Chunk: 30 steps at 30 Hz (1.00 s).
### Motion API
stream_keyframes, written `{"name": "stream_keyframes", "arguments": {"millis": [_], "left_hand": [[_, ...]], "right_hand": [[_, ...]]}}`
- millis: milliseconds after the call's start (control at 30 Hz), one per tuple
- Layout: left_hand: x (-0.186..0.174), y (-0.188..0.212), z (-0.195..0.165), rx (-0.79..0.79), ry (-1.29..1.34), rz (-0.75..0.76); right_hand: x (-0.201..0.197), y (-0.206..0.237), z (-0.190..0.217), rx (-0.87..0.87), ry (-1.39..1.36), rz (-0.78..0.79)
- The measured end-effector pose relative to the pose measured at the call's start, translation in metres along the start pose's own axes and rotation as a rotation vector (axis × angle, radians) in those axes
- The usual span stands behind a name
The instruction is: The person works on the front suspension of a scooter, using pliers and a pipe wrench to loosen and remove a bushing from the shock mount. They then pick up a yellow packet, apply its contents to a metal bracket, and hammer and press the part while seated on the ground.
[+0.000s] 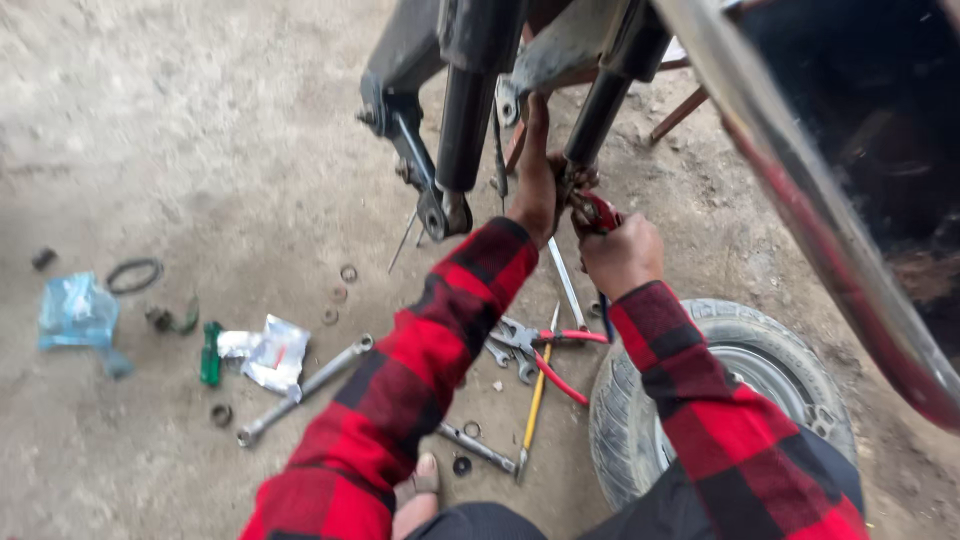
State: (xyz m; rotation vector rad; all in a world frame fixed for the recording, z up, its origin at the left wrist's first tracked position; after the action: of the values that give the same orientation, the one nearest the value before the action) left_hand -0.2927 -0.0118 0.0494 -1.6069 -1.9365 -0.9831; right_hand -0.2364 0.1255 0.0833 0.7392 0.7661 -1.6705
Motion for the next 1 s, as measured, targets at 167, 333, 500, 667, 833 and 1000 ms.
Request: {"name": "stream_keyframes", "arguments": {"millis": [167, 333, 500, 667, 833, 1000], "left_hand": [[0.001, 0.012, -0.004, -0.001, -0.013, -0.093], [0.001, 0.027, -0.020, 0.145, -0.010, -0.171], [0.003, 0.018, -0.014, 0.080, -0.028, -0.101], [0.000, 0.005, 0.010, -0.122, -0.050, 0.049], [-0.021, 0.001, 0.013, -0.013, -0.236, 0.098], [-0.048, 0.057, 0.083, -0.163, -0.403, 0.166]], "right_hand": [[0.000, -0.003, -0.001, 0.131, -0.103, 0.151], [0.008, -0.011, 0.017, 0.039, -0.213, 0.346], [0.012, -0.012, 0.006, 0.099, -0.243, 0.408], [0.014, -0.020, -0.002, 0.165, -0.352, 0.679], [0.000, -0.020, -0.010, 0.012, -0.171, 0.765], [-0.012, -0.020, -0.014, 0.029, -0.090, 0.855]]}}
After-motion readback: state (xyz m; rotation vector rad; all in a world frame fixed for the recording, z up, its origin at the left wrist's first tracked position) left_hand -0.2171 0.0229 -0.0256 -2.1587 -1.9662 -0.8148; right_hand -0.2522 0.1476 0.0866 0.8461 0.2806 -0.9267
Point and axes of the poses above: each hand's wrist, its own y-axis away from the middle knuckle, its own x-axis out of the palm, z = x × y, the point moved 7 cm from there along -y, towards the middle knuckle, and after that the axes turned 12 degrees about -z, right-handed, at the moved point
